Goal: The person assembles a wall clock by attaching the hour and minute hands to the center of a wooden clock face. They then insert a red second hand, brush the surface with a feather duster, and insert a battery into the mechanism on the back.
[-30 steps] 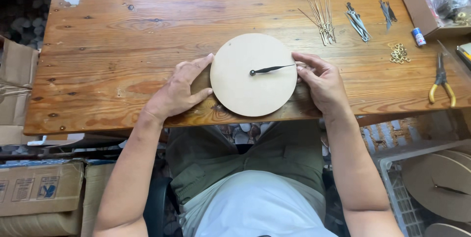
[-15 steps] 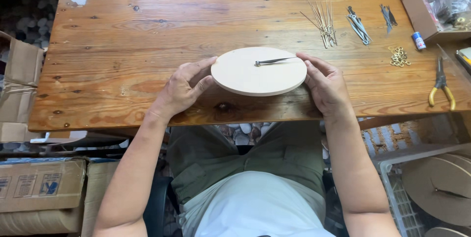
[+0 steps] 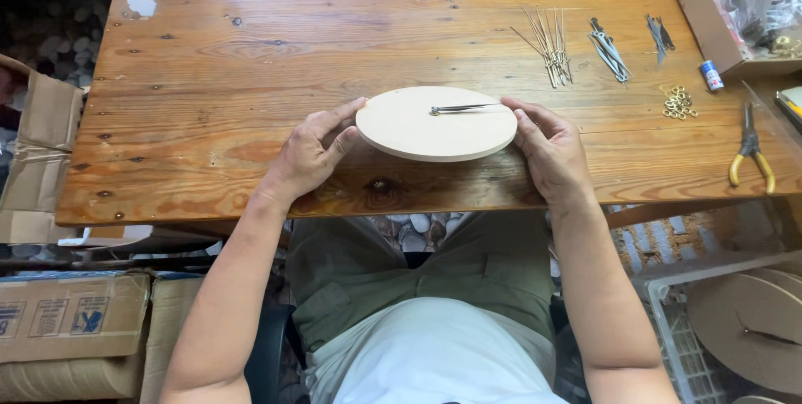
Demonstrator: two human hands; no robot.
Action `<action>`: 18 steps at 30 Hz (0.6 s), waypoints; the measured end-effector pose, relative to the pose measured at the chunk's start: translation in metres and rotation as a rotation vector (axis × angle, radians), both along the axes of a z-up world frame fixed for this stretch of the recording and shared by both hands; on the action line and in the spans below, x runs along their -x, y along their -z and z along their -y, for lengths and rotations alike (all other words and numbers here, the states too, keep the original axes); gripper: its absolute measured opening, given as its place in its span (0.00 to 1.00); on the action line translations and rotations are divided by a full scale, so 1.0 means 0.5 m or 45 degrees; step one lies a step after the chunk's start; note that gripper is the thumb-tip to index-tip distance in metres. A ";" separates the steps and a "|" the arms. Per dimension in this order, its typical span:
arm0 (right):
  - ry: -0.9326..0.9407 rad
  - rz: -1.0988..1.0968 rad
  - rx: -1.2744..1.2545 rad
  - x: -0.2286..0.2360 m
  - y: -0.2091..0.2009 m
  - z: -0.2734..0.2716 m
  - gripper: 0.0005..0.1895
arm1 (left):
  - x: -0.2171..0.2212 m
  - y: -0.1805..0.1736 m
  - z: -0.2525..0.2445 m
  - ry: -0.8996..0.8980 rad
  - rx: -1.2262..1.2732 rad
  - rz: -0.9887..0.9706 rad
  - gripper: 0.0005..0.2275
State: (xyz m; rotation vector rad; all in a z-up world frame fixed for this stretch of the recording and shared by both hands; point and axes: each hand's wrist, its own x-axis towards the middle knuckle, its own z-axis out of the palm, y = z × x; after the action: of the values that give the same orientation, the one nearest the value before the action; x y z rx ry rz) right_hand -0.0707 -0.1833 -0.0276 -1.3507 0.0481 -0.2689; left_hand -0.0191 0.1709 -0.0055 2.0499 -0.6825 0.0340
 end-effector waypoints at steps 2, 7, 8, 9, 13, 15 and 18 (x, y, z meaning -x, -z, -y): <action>0.003 -0.003 -0.001 0.001 0.001 0.000 0.14 | 0.000 0.001 -0.001 0.000 0.006 -0.007 0.20; 0.012 -0.009 0.009 -0.001 0.000 0.000 0.14 | -0.004 0.005 0.000 0.006 0.014 -0.011 0.20; 0.009 -0.003 0.004 -0.003 0.002 0.000 0.14 | -0.005 0.006 0.000 0.012 0.018 -0.009 0.20; 0.006 0.002 -0.001 -0.004 0.004 0.001 0.14 | -0.005 0.006 0.001 0.017 0.023 -0.007 0.20; 0.017 0.014 0.010 -0.007 0.003 0.002 0.14 | -0.006 0.003 -0.001 0.008 0.007 0.000 0.21; 0.047 -0.023 0.059 -0.008 0.007 0.011 0.14 | -0.008 0.005 -0.002 0.042 0.009 0.023 0.21; 0.070 -0.034 0.055 -0.011 0.012 0.009 0.14 | -0.003 0.003 -0.001 0.034 -0.005 0.040 0.22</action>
State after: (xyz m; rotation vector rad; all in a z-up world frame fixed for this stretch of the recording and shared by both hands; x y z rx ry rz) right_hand -0.0650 -0.1879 -0.0339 -1.3976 0.1026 -0.2997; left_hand -0.0175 0.1713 -0.0068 2.0475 -0.7299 0.0492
